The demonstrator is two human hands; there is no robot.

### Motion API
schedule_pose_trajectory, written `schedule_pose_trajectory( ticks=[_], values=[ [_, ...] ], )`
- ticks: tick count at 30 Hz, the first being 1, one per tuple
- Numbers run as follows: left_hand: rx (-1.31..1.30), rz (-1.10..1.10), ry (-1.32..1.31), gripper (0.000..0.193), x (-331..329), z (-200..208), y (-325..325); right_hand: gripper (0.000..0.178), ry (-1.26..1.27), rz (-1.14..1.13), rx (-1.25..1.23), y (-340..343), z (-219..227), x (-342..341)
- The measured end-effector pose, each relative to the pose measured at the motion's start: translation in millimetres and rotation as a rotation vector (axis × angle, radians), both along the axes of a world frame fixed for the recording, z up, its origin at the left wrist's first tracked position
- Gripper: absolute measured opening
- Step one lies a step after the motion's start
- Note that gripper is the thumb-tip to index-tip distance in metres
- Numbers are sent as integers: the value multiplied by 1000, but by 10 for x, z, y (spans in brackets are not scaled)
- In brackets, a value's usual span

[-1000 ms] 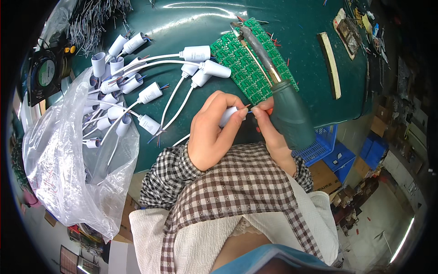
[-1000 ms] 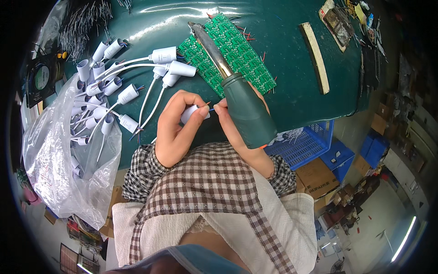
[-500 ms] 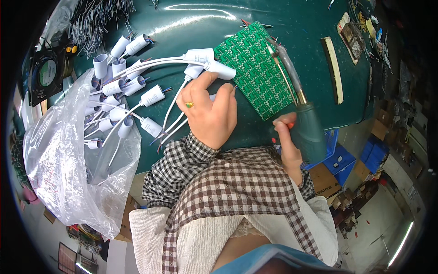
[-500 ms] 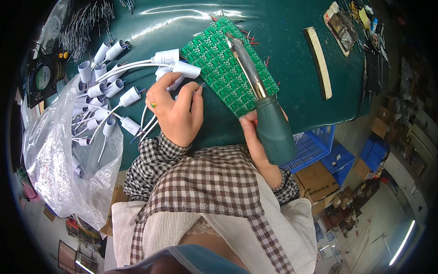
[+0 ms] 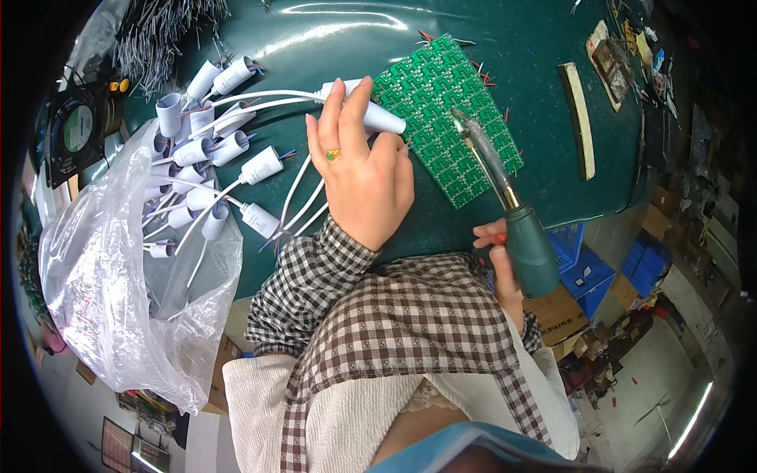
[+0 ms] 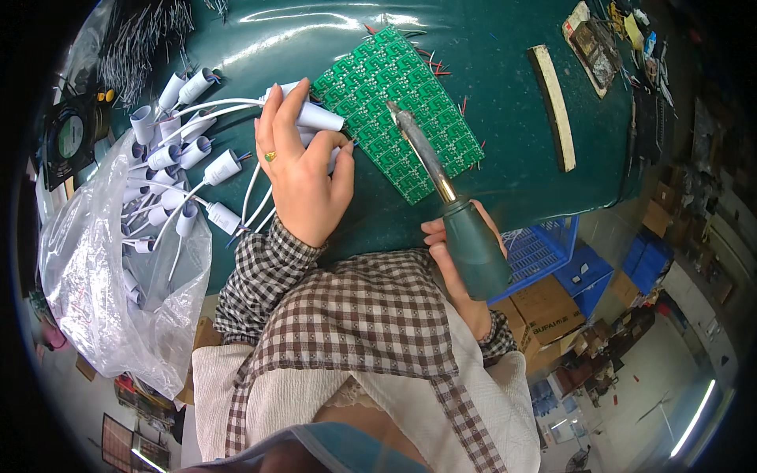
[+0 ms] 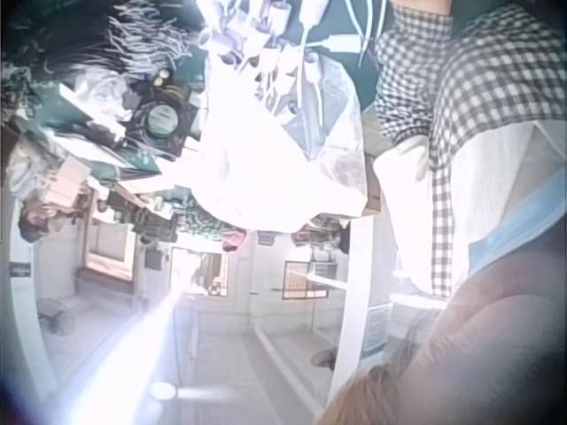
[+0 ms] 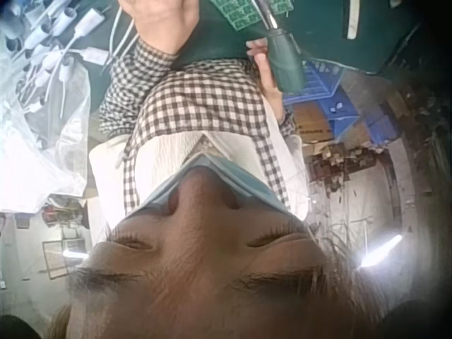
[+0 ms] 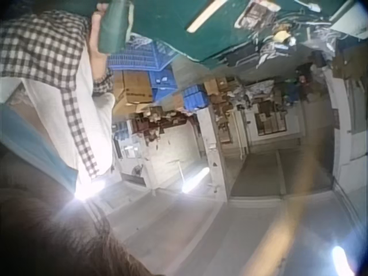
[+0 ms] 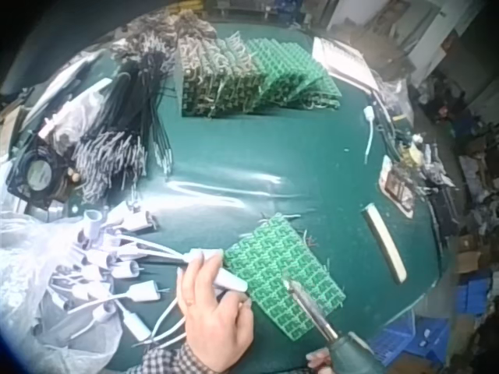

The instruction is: The person attaches wired sockets to a circuit board, positioning the wires by hand and soldering them onto the board using a soldering iron.

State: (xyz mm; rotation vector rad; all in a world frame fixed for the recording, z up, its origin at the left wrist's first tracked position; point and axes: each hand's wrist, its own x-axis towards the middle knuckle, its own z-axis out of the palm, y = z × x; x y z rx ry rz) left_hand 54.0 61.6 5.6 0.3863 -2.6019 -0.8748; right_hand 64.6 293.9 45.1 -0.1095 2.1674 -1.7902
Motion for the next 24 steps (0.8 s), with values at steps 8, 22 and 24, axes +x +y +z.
schedule_pose_trajectory(
  ticks=[8, 22, 24],
  values=[
    [14, 9, -21, 7, 8, -16, 26, 66, 56, 89, 81, 40, -21, 41],
    [49, 47, 31, 5, -14, -35, 60, 64, 52, 104, 85, 68, -23, 71],
    [53, 56, 22, 5, -13, -28, 62, 65, 55, 134, 102, 65, -25, 56]
  ],
)
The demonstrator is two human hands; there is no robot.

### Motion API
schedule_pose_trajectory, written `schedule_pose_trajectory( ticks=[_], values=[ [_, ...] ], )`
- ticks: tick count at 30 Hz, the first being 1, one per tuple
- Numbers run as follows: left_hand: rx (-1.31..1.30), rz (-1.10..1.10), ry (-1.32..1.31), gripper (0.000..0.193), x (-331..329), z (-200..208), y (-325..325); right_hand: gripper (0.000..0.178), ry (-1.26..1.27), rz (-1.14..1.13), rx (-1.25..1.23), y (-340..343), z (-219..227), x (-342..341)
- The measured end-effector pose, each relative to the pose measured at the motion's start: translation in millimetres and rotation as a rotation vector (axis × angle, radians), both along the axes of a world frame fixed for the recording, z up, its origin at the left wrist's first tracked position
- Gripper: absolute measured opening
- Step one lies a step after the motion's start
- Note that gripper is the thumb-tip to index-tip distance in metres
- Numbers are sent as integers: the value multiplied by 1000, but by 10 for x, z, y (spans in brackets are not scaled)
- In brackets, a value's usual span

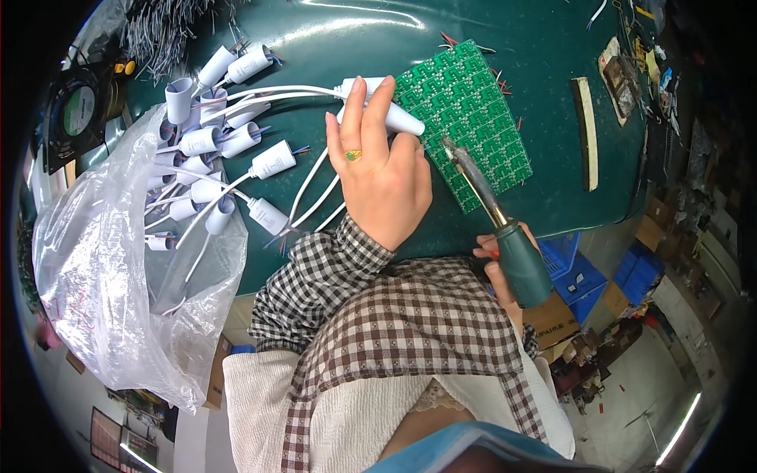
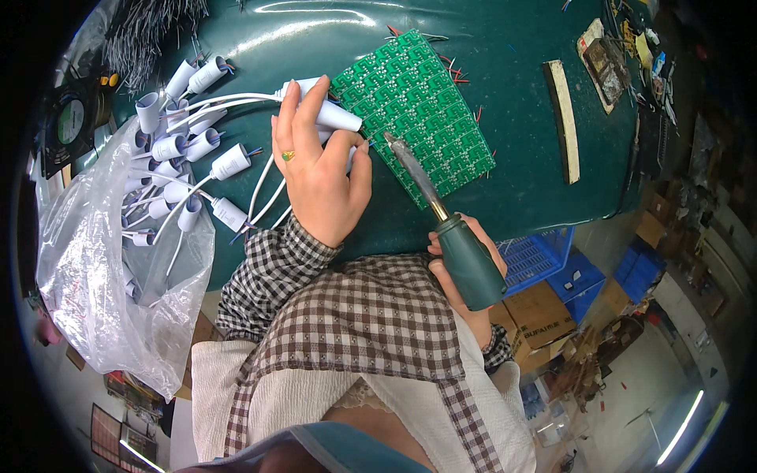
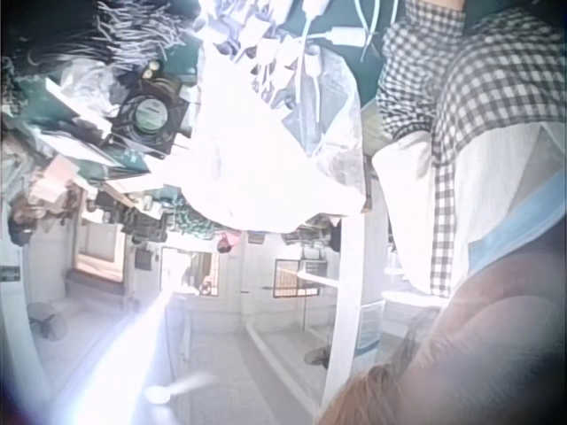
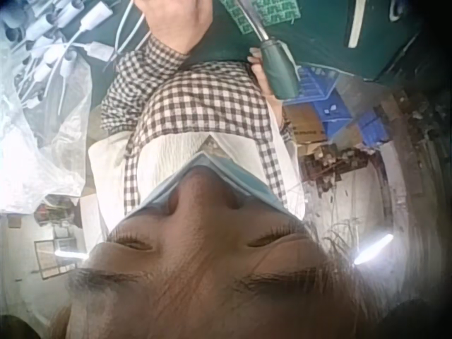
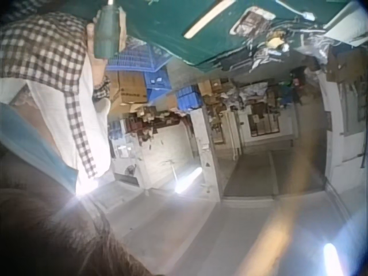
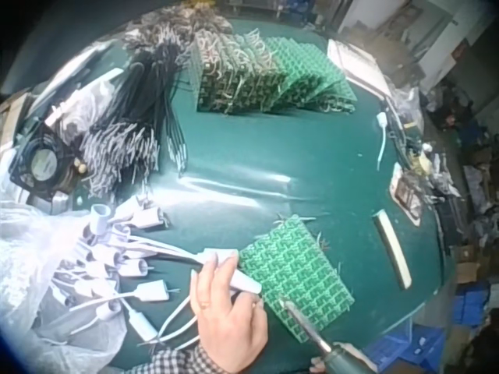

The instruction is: The person attaches wired sockets to a circuit board, positioning the wires by hand and soldering them onto the board using a soldering iron.

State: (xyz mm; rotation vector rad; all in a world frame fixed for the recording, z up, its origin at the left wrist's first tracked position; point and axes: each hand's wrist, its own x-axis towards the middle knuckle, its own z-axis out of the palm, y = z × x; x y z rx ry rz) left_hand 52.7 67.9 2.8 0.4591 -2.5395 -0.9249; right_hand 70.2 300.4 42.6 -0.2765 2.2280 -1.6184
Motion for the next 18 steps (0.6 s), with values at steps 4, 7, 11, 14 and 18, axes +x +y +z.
schedule_pose_trajectory(
  ticks=[4, 7, 11, 14, 18],
  values=[
    [3, -3, 3, 5, -13, -5, 5, 64, -9, -7, 9, -4, 22, 7],
    [1, -3, 6, 5, 2, -4, -3, 62, -34, -4, 39, -31, 47, -1],
    [6, -11, -11, 6, 2, 16, -12, 62, 64, 74, 111, -13, 10, -27],
    [-10, -11, -17, 6, -7, 9, -16, 63, 120, 90, 142, 8, -32, -21],
    [-21, -6, -20, 7, 3, 5, -26, 63, 123, 71, 151, -5, -62, 4]
  ],
)
